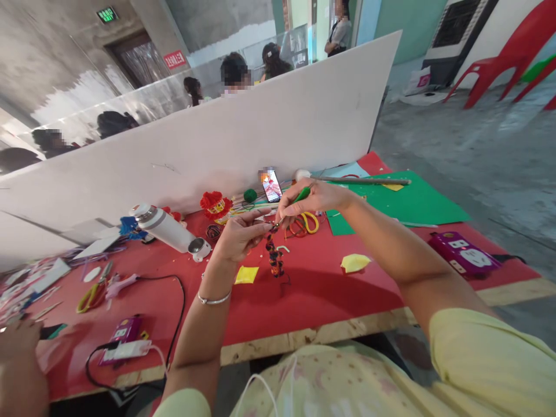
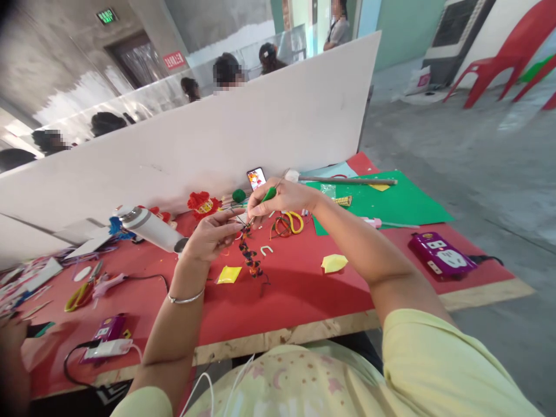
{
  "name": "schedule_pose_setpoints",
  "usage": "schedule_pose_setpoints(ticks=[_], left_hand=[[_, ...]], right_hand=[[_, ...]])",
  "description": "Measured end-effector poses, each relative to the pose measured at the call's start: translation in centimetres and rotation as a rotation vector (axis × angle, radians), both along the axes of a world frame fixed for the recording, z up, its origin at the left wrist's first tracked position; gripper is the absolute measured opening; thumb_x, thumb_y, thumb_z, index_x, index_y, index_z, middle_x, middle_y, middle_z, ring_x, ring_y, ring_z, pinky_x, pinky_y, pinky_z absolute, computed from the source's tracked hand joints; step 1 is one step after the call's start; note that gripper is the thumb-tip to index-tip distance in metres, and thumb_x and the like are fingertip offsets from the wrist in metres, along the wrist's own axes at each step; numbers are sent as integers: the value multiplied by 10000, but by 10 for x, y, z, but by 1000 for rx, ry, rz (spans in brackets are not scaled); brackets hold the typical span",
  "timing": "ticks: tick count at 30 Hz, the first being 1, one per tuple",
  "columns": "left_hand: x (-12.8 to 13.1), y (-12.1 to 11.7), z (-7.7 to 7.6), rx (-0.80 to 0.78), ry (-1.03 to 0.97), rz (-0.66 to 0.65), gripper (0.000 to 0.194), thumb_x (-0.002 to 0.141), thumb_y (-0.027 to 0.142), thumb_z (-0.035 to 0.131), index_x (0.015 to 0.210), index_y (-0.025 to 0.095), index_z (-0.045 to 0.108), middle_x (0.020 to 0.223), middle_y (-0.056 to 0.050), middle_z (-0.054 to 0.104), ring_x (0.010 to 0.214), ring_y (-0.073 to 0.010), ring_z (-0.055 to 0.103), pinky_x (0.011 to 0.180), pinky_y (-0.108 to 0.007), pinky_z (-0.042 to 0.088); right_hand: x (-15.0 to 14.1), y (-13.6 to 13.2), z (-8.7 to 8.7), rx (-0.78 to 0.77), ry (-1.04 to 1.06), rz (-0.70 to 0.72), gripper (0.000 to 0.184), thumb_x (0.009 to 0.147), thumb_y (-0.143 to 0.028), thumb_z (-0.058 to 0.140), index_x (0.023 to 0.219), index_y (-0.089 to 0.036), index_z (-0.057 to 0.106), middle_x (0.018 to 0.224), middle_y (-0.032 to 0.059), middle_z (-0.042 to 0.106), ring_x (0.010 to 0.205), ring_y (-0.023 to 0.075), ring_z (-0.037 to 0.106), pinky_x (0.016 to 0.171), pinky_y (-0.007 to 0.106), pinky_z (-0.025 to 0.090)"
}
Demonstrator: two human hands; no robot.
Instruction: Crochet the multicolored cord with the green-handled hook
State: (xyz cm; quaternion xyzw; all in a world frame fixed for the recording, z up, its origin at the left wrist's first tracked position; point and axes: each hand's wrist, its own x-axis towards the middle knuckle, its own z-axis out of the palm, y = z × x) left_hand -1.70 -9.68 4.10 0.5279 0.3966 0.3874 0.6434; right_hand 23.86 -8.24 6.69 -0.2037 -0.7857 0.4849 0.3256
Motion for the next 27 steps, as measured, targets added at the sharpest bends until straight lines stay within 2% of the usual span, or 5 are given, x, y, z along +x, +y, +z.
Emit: schedule_pose_setpoints(ticks=[4,10,16,22,27], left_hand=[[-2,0,-1,41,-21,110,593,544,229,1038,1082,109,820,687,-8,747,422,-51,531,376,-172,311],[1,0,-13,169,-96,268,635,559,239,1035,1133,93,807,610,27,701,439,-56,534,404,-170,336],[-1,-5,-12,-20,-252,117,637,538,188,1029,1142,154,830,653,22,731,457,-64,578,412,-152,361],[-3,-11,-14,-130,-368,19,527,568,168,1009,1073,179,862,626,19,710,489,-61,594,441,-141,356],[-9,-6,-12,-50,-201,-34,495,580,186,984,1058,138,864,637,-6,721,486,-84,597,422,-185,350]], right_hand=[[-9,-20,-8,359,-38,-222,185,975,-354,719,1022,-230,848,912,22,870,819,141,794,774,252,630],[-29,-37,-58,843,-48,-498,228,991,-236,701,1195,-299,780,1265,65,846,1106,228,824,985,421,679],[-43,-40,-87,1198,40,-650,381,956,-142,726,1313,-277,718,1327,120,817,1235,271,789,999,448,706],[-47,-41,-87,1347,120,-708,478,917,-97,768,1356,-271,696,1296,113,826,1237,275,778,965,441,718],[-32,-40,-61,1157,64,-444,363,970,-165,736,1310,-290,713,1249,79,842,1130,227,811,957,430,700]])
